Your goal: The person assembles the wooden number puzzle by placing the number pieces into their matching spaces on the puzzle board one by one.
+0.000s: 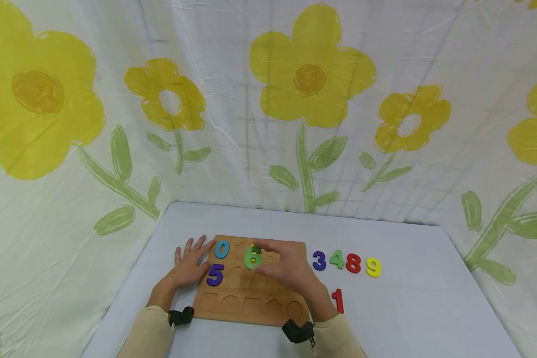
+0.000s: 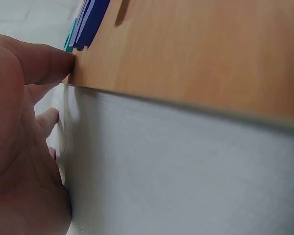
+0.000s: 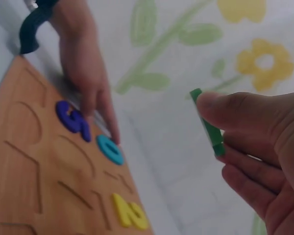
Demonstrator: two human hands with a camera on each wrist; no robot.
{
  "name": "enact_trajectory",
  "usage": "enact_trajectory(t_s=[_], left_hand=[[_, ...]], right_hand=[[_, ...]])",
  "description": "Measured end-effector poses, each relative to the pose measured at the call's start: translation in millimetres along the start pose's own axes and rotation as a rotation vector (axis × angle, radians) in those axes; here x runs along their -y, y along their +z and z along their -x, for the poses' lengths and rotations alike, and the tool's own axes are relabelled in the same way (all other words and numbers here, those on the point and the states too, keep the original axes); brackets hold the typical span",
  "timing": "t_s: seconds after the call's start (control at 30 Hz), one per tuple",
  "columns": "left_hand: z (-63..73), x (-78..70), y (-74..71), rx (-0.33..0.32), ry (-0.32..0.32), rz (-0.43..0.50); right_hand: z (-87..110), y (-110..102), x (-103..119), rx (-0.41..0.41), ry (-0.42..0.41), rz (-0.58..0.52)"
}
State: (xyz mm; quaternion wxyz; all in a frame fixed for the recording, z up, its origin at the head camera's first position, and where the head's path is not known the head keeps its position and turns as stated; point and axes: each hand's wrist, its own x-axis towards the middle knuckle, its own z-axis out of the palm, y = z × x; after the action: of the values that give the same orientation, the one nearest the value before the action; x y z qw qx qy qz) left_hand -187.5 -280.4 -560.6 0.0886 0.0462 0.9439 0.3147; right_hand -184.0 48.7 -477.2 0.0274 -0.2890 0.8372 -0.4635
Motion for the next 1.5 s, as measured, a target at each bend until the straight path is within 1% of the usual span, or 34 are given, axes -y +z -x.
enact_trajectory(t_s=[0.1,0.23,0.47,0.63,0.73,0.8,0.97,1.1,1.27,1.5], left_hand=[[-0.8,1.6,0.3,-0.002,0.003,-0.004],[-1.7,2.6,0.7,0.001,0.004,-0.003],[-3.4,5.3,2.3,-0.001,-0.005,-0.006],[-3.0,5.7,2.5,0.002,-0.004,-0.008],[-2.5,5.2,2.4,0.001,-0.004,-0.01],[-2.4,4.7,2.5,0.001,-0.004,-0.013],[-2.3,4.1,2.4,0.0,-0.006,-0.014],[-2.2,3.9,2.1,0.003,-0.009,-0.008],[-2.1,4.3,2.1,0.004,-0.015,-0.009],[-0.7,2.2,1.5,-0.003,-0.005,-0.01]], right_hand=[[-3.6,13,-5,0.004,0.0,0.007],[-7.1,27,-9,0.016,0.022,0.023],[-13.3,50,-14,0.051,0.032,0.013],[-13.9,64,-19,0.065,0.071,0.055],[-13.0,72,-23,0.075,0.11,0.061],[-12.4,77,-26,0.079,0.138,0.05],[-11.5,88,-32,0.081,0.178,0.009],[-11.6,95,-38,0.095,0.197,0.019],[-12.8,102,-42,0.098,0.168,0.076],[-10.9,105,-38,0.09,0.113,0.172]])
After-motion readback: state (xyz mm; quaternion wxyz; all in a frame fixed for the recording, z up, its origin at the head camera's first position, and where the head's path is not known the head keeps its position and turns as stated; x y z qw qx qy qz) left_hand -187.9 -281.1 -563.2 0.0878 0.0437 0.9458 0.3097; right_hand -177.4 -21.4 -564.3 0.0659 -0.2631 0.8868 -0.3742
